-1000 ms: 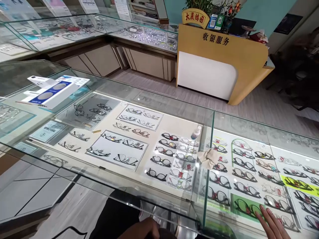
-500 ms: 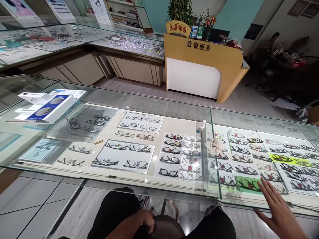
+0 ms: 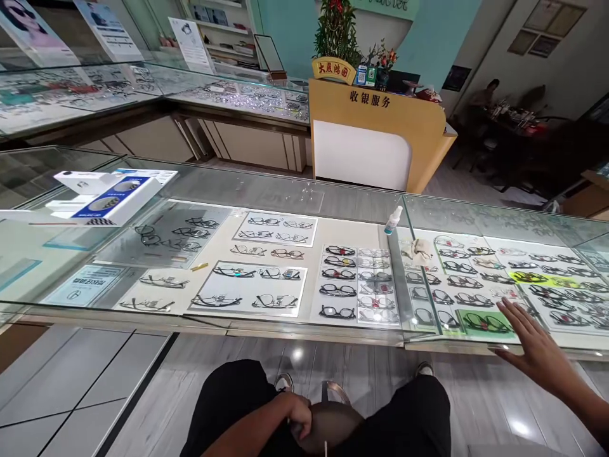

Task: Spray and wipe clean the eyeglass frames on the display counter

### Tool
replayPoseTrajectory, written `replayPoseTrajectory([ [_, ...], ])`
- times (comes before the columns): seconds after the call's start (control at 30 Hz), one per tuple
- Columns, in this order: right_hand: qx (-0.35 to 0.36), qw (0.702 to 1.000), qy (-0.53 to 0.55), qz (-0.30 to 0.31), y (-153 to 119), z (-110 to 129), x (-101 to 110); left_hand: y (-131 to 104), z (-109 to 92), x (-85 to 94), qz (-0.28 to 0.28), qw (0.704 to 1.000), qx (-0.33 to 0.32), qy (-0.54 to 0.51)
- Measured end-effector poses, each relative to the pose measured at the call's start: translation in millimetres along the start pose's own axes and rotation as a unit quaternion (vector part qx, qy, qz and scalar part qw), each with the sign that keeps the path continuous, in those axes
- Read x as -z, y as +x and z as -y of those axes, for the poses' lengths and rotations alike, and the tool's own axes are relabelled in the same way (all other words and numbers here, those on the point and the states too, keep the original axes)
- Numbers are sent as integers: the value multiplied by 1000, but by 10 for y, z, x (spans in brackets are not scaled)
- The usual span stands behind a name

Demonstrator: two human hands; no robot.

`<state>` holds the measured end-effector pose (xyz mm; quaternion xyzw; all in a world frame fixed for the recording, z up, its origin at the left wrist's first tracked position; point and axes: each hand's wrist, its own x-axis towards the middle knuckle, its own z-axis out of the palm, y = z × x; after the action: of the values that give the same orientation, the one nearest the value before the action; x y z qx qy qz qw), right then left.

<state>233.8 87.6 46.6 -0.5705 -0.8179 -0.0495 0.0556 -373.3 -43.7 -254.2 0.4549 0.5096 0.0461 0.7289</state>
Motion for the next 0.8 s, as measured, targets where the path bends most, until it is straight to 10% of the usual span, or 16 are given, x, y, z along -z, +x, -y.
replayPoseTrajectory([
  [0.2,16,999,-39,-14,-1,-35,-35,-120,-302,220,-55,996,48,52],
  [0.3,18,998,-47,-24,2,-52,-64,-306,-535,429,-103,986,-31,-129],
  [0.43,2,998,-52,-19,4,-37,-84,-568,-735,655,-137,882,-55,-447],
  [0.6,-1,999,-48,-12,-32,-48,-100,-678,-752,806,-290,775,-11,-562],
  [0.8,-77,986,-22,143,275,72,216,-628,-695,826,-340,746,-45,-571],
])
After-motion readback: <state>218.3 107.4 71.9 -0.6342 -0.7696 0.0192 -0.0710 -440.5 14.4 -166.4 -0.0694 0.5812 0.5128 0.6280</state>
